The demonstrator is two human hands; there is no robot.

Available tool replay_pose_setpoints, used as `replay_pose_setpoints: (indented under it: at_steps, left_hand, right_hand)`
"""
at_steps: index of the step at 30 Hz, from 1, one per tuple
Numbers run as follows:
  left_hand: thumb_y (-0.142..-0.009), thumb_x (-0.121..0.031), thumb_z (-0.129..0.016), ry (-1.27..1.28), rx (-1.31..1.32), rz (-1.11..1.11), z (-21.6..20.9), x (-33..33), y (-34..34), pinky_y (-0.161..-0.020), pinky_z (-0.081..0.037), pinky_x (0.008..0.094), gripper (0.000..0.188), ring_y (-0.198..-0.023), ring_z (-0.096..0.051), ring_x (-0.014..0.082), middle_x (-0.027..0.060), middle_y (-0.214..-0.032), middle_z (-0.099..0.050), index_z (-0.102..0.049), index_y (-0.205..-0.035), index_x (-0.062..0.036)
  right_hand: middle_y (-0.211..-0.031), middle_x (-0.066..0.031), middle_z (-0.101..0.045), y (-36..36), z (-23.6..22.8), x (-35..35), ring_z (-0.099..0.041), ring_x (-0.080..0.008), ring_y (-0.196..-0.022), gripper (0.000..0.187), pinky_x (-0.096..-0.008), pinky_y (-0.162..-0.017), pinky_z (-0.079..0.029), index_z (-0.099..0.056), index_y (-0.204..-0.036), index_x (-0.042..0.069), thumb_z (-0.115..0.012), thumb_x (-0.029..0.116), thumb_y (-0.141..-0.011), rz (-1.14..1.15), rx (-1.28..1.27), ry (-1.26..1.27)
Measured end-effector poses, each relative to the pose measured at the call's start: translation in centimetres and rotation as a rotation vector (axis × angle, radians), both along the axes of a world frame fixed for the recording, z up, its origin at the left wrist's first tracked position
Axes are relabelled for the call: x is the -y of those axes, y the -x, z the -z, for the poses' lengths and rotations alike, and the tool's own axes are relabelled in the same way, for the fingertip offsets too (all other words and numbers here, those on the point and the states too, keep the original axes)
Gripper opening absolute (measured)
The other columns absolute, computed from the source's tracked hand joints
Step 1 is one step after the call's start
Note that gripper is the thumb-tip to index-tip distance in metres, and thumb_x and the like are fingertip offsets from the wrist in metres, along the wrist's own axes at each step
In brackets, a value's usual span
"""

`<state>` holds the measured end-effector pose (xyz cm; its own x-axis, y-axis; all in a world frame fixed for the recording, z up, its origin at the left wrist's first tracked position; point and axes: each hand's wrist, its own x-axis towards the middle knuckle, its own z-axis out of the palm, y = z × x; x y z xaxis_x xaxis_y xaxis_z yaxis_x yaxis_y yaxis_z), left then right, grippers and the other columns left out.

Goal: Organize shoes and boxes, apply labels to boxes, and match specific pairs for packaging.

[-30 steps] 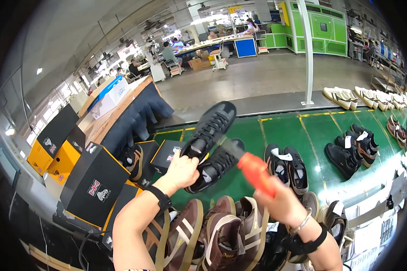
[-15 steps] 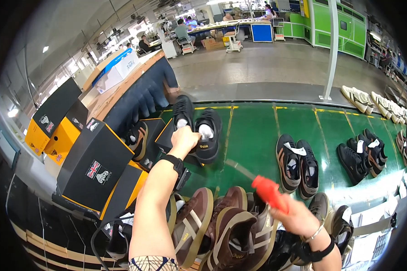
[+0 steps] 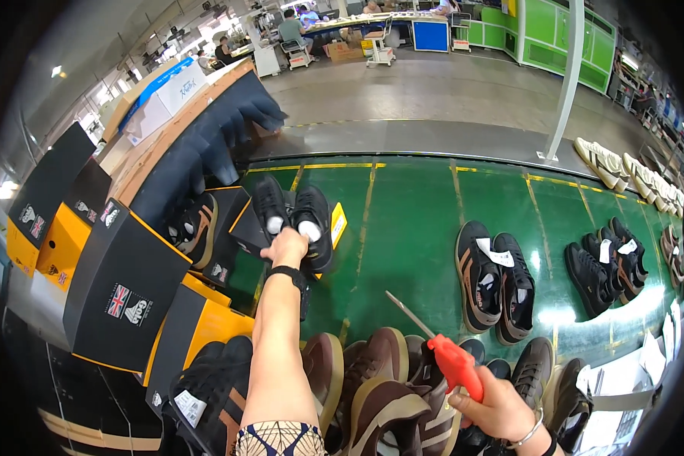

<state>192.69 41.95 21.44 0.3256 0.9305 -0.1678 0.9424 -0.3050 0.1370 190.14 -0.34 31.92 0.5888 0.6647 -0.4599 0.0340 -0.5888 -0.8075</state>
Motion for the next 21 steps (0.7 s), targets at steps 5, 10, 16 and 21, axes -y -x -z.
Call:
replay_pose_setpoints:
  at_steps: [5, 10, 16, 21]
  left_hand:
    - [-0.084, -0.042, -0.050, -0.076, -0.216, 0.161, -1.1, -0.6, 0.3, -0.100, -0.017, 0.0585, 0.049, -0.124, -0.037, 0.0235, 0.0061, -0.135, -0.042, -0.054, -0.123, -0.0131]
    - [-0.078, -0.022, -0.054, -0.071, -0.021, 0.219, -8.3, -2.9, 2.5, -0.090, -0.044, 0.0372, 0.036, -0.112, -0.053, 0.0256, 0.0114, -0.117, -0.059, -0.061, -0.112, -0.0104]
    - [-0.076, -0.025, -0.052, -0.389, -0.028, 0.066, -21.8, -3.6, 10.0, -0.090, -0.044, 0.0398, 0.035, -0.107, -0.056, 0.0288, 0.0134, -0.112, -0.060, -0.063, -0.107, -0.0115]
    - [-0.075, -0.036, -0.057, -0.624, -0.085, -0.191, -25.2, -4.8, 28.0, -0.097, -0.033, 0.0504, 0.048, -0.123, -0.041, 0.0310, 0.0130, -0.131, -0.045, -0.055, -0.119, -0.0153]
  right_hand:
    - [-0.073, -0.0067, -0.062, 0.2, 0.9, 0.4, -0.063, -0.0126, -0.057, 0.032, -0.0258, -0.053, -0.049, -0.050, -0.104, 0.001, -0.064, 0.020, -0.083, 0.074, -0.075, 0.008]
    - [-0.071, -0.0048, -0.061, 1.3, 0.4, -0.3, -0.061, -0.0122, -0.054, 0.028, -0.0247, -0.051, -0.048, -0.052, -0.098, 0.000, -0.065, 0.017, -0.080, 0.038, -0.017, 0.032]
    - [-0.082, 0.0000, -0.057, 2.7, 0.1, 5.0, -0.047, -0.0059, -0.051, 0.029, -0.0194, -0.047, -0.040, -0.052, -0.114, 0.004, -0.057, 0.013, -0.087, 0.104, -0.083, 0.009]
    - [-0.084, -0.0013, -0.057, 3.6, 2.9, 7.9, -0.051, -0.0086, -0.052, 0.035, -0.0208, -0.049, -0.042, -0.047, -0.118, 0.004, -0.057, 0.012, -0.085, 0.116, -0.124, -0.144]
